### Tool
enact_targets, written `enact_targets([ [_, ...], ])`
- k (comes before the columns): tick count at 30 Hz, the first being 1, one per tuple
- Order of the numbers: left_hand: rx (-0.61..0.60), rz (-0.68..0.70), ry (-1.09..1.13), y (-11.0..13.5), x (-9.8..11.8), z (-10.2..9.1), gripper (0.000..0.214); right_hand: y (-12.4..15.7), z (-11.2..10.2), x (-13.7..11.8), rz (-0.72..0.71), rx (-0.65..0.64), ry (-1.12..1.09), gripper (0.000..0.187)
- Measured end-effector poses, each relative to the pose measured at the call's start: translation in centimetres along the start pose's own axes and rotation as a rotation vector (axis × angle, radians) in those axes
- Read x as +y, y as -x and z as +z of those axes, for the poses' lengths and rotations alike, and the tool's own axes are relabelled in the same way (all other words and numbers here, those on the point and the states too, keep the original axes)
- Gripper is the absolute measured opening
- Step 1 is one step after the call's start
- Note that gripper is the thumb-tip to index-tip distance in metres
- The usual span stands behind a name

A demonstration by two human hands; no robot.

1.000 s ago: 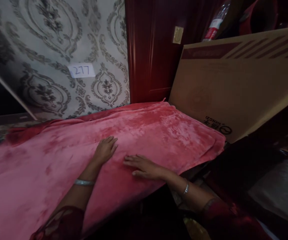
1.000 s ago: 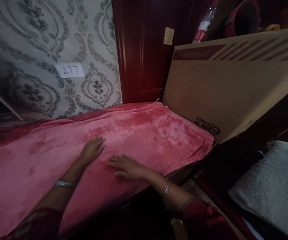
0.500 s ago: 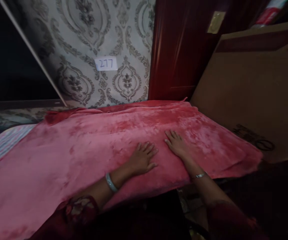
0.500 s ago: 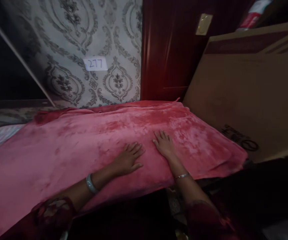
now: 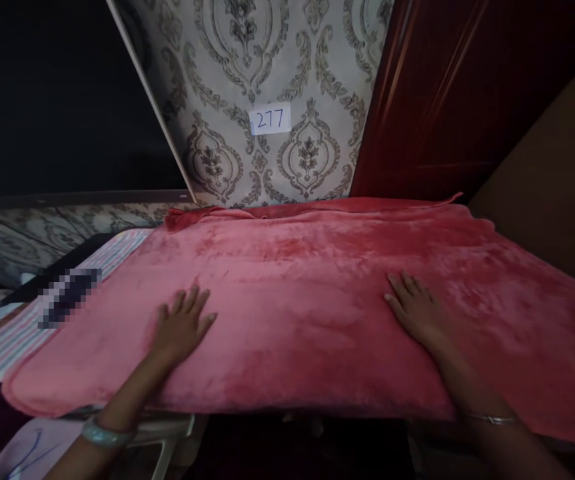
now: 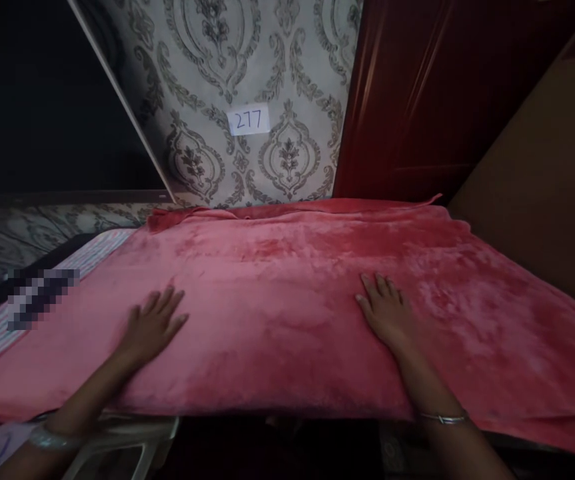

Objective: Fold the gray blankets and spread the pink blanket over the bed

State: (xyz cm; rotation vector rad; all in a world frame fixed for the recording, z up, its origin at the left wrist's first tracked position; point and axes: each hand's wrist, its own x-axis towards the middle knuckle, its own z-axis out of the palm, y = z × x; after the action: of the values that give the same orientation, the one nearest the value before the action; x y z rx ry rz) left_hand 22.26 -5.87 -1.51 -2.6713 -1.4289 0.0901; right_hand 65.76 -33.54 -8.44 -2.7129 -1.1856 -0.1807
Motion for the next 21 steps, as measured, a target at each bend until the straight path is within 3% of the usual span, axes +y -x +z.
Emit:
enact_targets([
  [3, 0.058, -0.124, -0.022, -0.4, -1.2, -0.9, 0.065, -0.2, 0.0, 0.2, 0.012, -0.015, 0.002, 0.066],
  [5, 0.071, -0.003, 0.033, -1.6, 1.2, -1.7, 0.065, -0.7, -0.7, -0.1, 0.029, -0.065, 0.002, 0.066],
  [7, 0.043, 0.263, 0.119, -3.4, 5.7, -2.8, 0.064, -1.6, -1.8, -0.8, 0.028, -0.108, -0.004, 0.065],
  [11, 0.040, 0.713, 0.239, -6.7, 17.7, -4.2, 0.067, -3.9, -3.2, -4.0, -0.063, -0.051, -0.011, 0.060],
  [13, 0.100, 0.820, 0.281, -7.6, 22.6, -3.8, 0.064, -4.5, -2.6, -5.7, -0.102, -0.013, 0.004, 0.057],
  [15, 0.143, 0.847, 0.306, -8.2, 25.5, -2.8, 0.061, -4.6, -1.3, -6.8, -0.124, 0.020, 0.020, 0.057],
  [18, 0.178, 0.802, 0.309, -8.9, 25.0, -1.0, 0.063, -4.3, 0.6, -6.9, -0.142, 0.061, 0.030, 0.058],
  [21, 0.178, 0.657, 0.288, -9.6, 19.5, 0.0, 0.066, -4.3, 1.6, -6.2, -0.169, 0.076, 0.038, 0.061],
])
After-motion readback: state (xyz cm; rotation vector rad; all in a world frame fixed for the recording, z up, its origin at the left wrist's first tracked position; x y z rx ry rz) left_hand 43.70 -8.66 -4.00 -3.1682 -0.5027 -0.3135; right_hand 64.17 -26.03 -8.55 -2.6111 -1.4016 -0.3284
